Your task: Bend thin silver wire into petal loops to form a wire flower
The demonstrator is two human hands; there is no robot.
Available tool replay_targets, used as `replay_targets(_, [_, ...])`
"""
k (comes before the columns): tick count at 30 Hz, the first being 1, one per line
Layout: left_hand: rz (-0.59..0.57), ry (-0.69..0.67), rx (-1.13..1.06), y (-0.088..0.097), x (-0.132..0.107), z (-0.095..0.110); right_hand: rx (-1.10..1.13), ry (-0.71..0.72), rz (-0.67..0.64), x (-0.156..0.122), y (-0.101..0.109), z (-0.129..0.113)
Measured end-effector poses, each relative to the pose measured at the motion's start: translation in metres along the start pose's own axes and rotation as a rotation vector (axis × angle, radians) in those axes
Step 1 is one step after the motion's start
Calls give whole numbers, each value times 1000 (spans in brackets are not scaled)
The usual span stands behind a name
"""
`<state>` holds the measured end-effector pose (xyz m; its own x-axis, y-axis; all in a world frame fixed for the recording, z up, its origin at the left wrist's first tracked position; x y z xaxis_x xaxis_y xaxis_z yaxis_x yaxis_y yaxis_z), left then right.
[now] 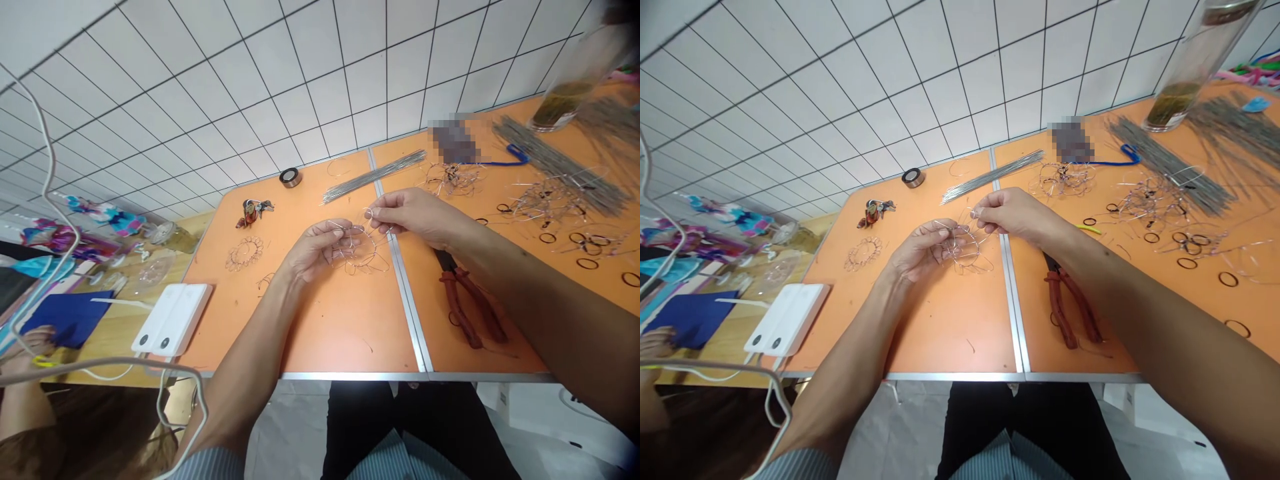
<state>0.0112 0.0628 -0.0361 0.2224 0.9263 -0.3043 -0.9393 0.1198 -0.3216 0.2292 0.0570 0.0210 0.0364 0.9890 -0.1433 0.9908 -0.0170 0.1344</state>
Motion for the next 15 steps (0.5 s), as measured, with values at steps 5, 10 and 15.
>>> replay_targets(5, [-14,10,-8,-2,-1,1,-4,1,-4,1,1,0])
replay_targets(10, [-9,14,-17,-4,0,0,41,49,-35,8,2,5])
replay_targets(15, [1,27,-10,-3,0,0,65,75,-70,9,2,6])
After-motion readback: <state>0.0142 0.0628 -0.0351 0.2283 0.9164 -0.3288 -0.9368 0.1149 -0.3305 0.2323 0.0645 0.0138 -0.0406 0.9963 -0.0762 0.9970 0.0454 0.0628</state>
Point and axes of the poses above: each hand's wrist, its own x-axis towards the middle knuckle, its own y-axis out of the back of the hand, z = x × y, the point moved 7 cm from there along x, towards the middle knuckle, and after that the axes turned 11 degrees about z, right-handed, at the moved point
